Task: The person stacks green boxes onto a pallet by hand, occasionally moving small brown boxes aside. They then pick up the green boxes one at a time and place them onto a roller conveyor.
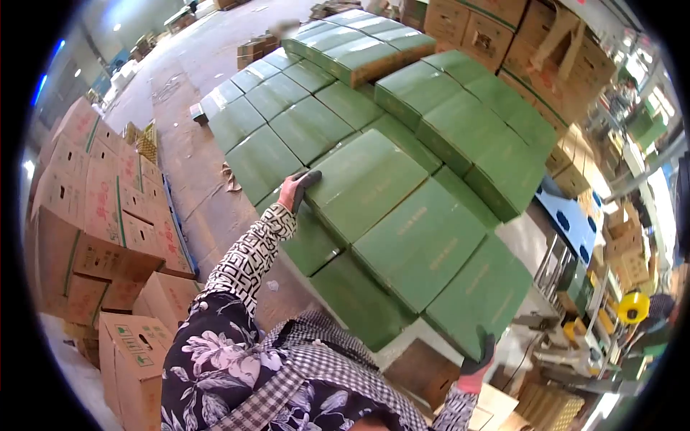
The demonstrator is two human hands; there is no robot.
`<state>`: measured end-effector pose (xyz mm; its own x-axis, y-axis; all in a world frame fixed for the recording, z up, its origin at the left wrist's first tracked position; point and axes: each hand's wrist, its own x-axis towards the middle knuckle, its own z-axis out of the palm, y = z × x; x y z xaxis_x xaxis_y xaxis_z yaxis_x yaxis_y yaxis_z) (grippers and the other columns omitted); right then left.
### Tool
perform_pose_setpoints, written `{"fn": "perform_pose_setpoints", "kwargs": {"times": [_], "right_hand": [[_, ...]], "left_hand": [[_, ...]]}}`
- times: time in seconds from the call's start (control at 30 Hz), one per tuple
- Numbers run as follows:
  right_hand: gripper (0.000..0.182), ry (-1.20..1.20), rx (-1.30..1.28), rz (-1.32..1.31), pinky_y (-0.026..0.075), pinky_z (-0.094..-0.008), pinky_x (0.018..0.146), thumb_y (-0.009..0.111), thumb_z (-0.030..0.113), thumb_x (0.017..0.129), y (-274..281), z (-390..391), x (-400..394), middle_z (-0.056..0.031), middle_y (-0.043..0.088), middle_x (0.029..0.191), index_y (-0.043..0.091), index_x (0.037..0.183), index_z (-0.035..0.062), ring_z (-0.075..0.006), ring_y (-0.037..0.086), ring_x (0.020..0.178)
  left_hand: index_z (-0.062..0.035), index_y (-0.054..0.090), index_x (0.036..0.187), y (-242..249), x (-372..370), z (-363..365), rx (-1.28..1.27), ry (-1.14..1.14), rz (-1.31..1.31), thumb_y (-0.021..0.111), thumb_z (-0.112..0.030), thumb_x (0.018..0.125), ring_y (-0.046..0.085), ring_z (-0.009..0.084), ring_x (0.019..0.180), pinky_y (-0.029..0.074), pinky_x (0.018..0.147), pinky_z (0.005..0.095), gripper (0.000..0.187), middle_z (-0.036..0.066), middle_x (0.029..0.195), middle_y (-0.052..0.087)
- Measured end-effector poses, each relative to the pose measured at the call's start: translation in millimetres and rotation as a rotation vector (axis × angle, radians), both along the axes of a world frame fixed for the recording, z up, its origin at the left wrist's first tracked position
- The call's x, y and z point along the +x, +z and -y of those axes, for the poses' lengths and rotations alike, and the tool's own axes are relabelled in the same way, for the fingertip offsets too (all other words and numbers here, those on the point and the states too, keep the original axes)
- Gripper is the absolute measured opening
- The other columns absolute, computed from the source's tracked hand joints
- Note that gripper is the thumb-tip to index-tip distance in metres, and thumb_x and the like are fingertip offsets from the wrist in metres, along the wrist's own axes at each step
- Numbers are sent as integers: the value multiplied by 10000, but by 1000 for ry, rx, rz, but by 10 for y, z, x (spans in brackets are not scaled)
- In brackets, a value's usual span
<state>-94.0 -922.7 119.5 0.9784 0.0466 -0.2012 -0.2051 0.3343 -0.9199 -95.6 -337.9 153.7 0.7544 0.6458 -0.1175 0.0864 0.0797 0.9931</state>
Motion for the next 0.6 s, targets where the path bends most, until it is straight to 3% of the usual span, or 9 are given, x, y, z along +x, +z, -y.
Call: {"fn": "perform_pose_setpoints", "kwargs": {"times": [0.03,0.13,0.27,0.3,0.33,0.4,0.43,0.5,0.6], "right_hand": [[405,37,-266,135,453,-336,917,403,277,965,12,-15,-114,-131,589,1139,538,1171,-44,-207,565,1035],[378,-17,-115,57,459,-343,911,411,257,961,180,-223,-322,-144,603,1116,557,1137,-44,-215,576,1019],[355,35,-485,386,469,-358,901,432,232,951,93,-531,-372,-165,600,1125,551,1140,-44,-230,579,1027],[335,42,-516,456,467,-361,908,441,206,946,27,-722,-348,-168,593,1136,546,1152,-37,-238,577,1035],[319,46,-545,525,464,-364,915,450,181,942,-43,-917,-320,-172,587,1148,540,1165,-29,-245,575,1044],[300,53,-675,704,456,-368,932,477,125,927,-64,-2037,-89,-173,571,1172,527,1188,-16,-260,570,1058],[331,119,-677,744,448,-369,946,513,36,892,-92,-2628,67,-172,542,1209,498,1219,-8,-279,556,1086],[354,84,-610,795,446,-371,949,524,8,876,-59,-3882,393,-170,531,1224,486,1226,-15,-274,549,1096],[400,76,-625,855,434,-369,961,521,-13,867,46,-4905,735,-174,517,1249,456,1262,-14,-281,517,1141]], "left_hand": [[4,659,1008,76,-72,-29,-41,-15,-20,631,-247,836,596,127,791,466,753,261,306,40,909,656],[21,652,1018,93,-297,-344,36,-27,84,625,-224,820,604,140,803,470,773,274,317,55,914,660],[45,643,1039,328,-515,-681,243,-16,228,525,-156,841,612,162,927,460,868,270,305,83,1022,654],[23,654,1025,407,-541,-899,498,-39,225,532,-149,841,603,168,959,453,885,296,280,86,997,666],[37,646,1045,420,-514,-1203,378,-6,200,518,-174,860,598,177,970,442,902,295,307,93,1036,656],[38,653,1024,361,-323,-2381,12,56,314,549,-164,851,611,151,942,463,867,277,286,89,1020,657],[38,643,1057,375,-244,-2996,198,78,224,545,-162,854,608,157,958,455,878,274,301,85,1033,655],[32,623,1103,384,-14,-4337,82,89,279,522,-169,872,589,172,994,426,923,288,323,89,1077,640],[28,605,1131,565,400,-5531,113,59,252,510,-184,890,566,196,1054,400,974,310,335,97,1132,618]]}}
